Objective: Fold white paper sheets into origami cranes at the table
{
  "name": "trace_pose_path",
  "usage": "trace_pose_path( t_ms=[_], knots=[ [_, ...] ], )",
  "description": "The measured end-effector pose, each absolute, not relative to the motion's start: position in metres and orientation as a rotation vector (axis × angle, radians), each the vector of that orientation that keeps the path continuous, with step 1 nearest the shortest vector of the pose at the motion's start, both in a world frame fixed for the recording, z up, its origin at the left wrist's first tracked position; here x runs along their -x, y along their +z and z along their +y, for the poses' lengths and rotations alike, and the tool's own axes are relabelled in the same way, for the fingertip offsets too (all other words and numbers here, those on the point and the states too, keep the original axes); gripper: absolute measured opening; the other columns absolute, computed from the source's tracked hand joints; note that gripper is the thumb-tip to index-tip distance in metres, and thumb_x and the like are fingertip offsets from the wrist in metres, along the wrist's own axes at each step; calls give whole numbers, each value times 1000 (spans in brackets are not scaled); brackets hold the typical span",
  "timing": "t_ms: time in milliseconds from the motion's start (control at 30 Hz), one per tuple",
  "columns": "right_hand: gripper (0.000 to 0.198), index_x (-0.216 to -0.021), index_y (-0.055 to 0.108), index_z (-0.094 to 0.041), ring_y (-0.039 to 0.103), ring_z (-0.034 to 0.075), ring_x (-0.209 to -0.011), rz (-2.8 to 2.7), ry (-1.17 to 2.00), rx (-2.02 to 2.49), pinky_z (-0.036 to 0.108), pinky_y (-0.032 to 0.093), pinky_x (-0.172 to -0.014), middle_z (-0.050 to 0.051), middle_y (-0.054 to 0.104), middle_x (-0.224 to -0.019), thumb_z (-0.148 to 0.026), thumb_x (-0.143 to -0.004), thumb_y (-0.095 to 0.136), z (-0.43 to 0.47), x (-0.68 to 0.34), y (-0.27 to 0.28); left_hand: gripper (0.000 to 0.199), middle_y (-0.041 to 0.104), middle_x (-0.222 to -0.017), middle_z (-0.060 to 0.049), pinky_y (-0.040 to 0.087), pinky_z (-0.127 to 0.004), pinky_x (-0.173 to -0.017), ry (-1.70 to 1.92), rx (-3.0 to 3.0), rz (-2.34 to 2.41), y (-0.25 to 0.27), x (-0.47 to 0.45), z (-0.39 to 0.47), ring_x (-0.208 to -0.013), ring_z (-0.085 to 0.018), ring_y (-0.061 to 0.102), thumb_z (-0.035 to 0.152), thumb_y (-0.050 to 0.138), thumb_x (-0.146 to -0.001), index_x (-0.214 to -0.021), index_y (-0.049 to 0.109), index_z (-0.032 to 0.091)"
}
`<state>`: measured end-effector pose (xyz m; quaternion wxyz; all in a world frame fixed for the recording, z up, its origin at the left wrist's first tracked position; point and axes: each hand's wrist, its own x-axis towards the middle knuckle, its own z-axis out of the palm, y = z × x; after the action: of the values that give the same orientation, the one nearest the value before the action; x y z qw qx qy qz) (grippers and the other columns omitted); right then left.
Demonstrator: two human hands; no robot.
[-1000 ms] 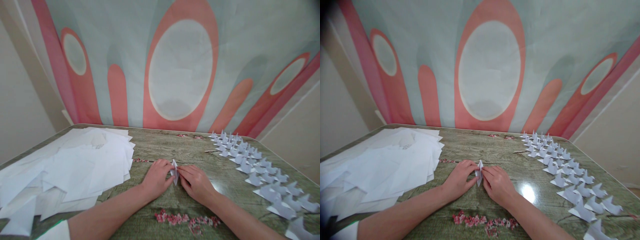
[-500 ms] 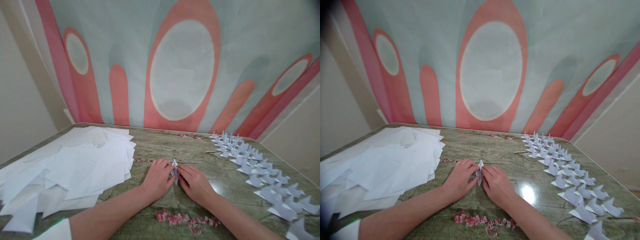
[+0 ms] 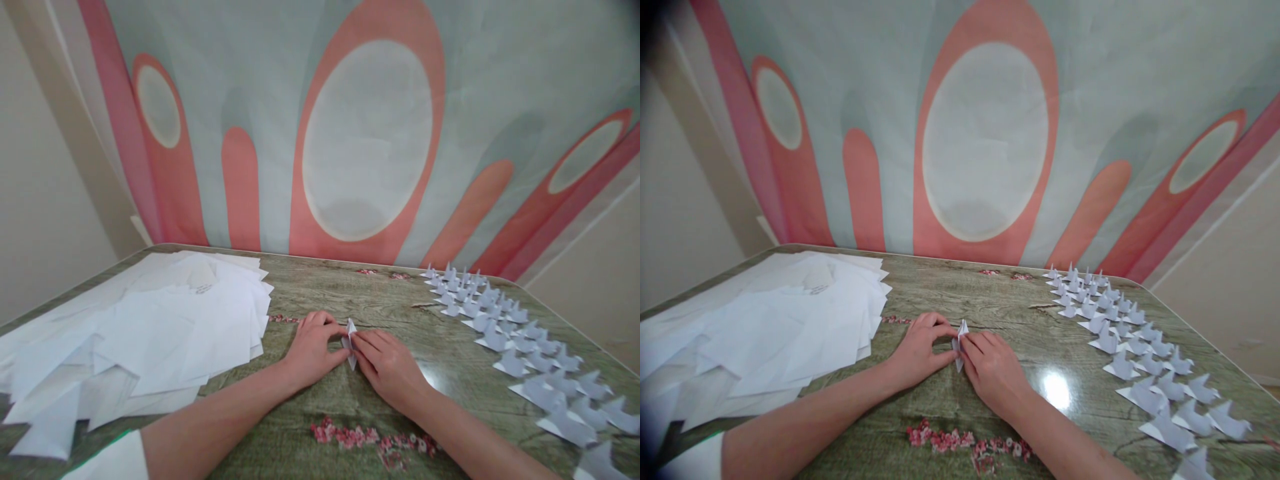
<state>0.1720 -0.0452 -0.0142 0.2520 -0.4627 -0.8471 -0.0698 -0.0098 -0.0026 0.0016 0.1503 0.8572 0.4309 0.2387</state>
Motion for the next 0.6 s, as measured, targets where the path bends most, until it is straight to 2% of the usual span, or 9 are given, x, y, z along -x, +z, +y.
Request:
trace_pose_path(
  t_ms=[333, 600],
  knots=[
    [26, -112, 56, -18, 53, 22, -93, -2402, -207, 1322, 37, 44, -80, 9, 60, -104, -24, -87, 49, -46, -168, -11, 25, 55, -98, -1, 38, -34, -86, 639, -2478, 1219, 2, 13, 1, -96, -20, 48, 34, 68, -69, -94, 65, 28],
    [23, -107, 58, -18, 53, 21, -92, -2399, -240, 1313, 36, 43, -79, 9, 60, -100, -24, -87, 50, -47, -167, -8, 40, 54, -102, -3, 38, -37, -87, 543, -2650, 1209, 21, 14, -10, -100, -22, 46, 33, 67, -72, -109, 56, 25]
  ],
)
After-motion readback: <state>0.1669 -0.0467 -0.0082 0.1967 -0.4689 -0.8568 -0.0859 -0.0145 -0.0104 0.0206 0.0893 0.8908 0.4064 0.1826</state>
